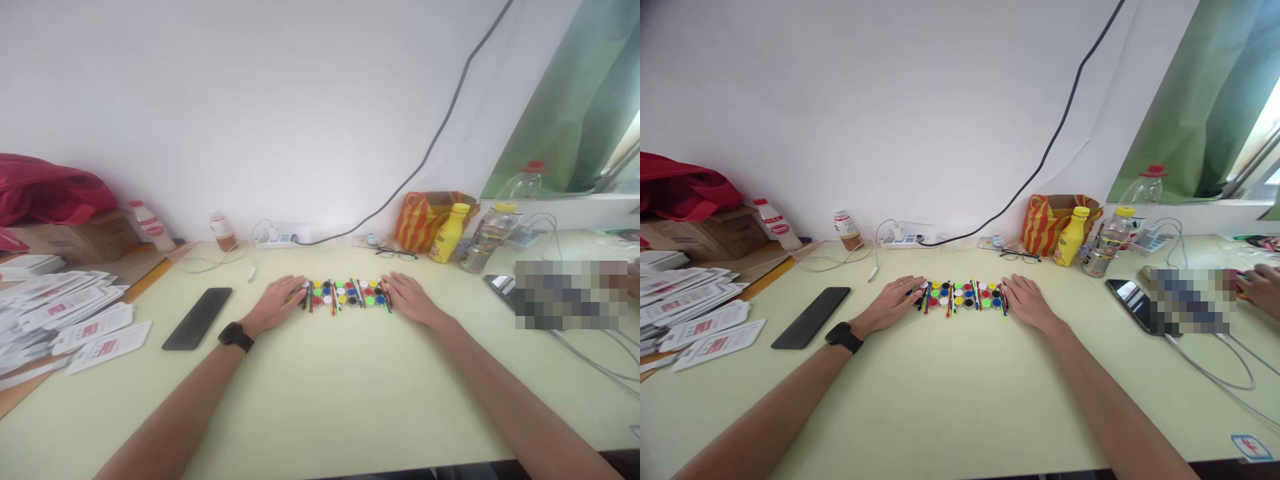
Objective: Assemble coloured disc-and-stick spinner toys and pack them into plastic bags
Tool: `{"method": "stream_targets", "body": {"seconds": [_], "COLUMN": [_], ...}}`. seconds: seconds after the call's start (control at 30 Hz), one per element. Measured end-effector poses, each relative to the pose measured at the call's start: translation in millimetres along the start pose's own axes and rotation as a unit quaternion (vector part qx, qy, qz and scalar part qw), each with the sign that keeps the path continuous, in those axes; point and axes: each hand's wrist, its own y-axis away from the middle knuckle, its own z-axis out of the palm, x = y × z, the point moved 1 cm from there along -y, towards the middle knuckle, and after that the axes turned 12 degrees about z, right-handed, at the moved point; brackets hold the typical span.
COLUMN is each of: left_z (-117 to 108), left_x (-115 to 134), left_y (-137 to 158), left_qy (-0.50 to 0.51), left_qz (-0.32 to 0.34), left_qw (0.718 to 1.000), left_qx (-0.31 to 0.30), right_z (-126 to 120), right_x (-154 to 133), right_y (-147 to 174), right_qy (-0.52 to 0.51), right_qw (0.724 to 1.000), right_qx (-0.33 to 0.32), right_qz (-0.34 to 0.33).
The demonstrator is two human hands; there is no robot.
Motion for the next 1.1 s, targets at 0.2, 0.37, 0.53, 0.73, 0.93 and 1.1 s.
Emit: {"method": "stream_targets", "body": {"seconds": [0.2,0.37,0.53,0.73,0.93,1.1], "left_z": [-3.5,-4.5,-2.9,-1.3,1.1,2.6], "left_x": [2.7,5.0,2.5,-0.7,-4.0,-6.6], "left_y": [0.5,0.0,-0.4,-1.5,-0.2,0.9], "left_qy": [0.010,0.023,0.031,0.022,0.023,0.028], "left_qz": [0.006,0.000,-0.034,-0.033,-0.051,-0.077], "left_qw": [1.000,0.999,0.998,0.999,0.998,0.996], "left_qx": [0.014,0.032,0.042,0.034,0.029,0.028], "right_z": [-1.9,0.3,2.9,2.7,-0.3,-0.2], "right_x": [-2.5,-1.1,1.2,0.8,0.0,1.9], "right_y": [1.0,0.6,0.0,-0.6,-0.5,0.0], "right_qy": [0.033,0.045,0.043,0.048,0.061,0.067], "right_qw": [0.999,0.999,0.999,0.999,0.998,0.998], "right_qx": [-0.012,-0.004,-0.003,-0.005,-0.007,-0.006], "right_qz": [0.011,0.005,0.000,0.002,-0.002,-0.010]}}
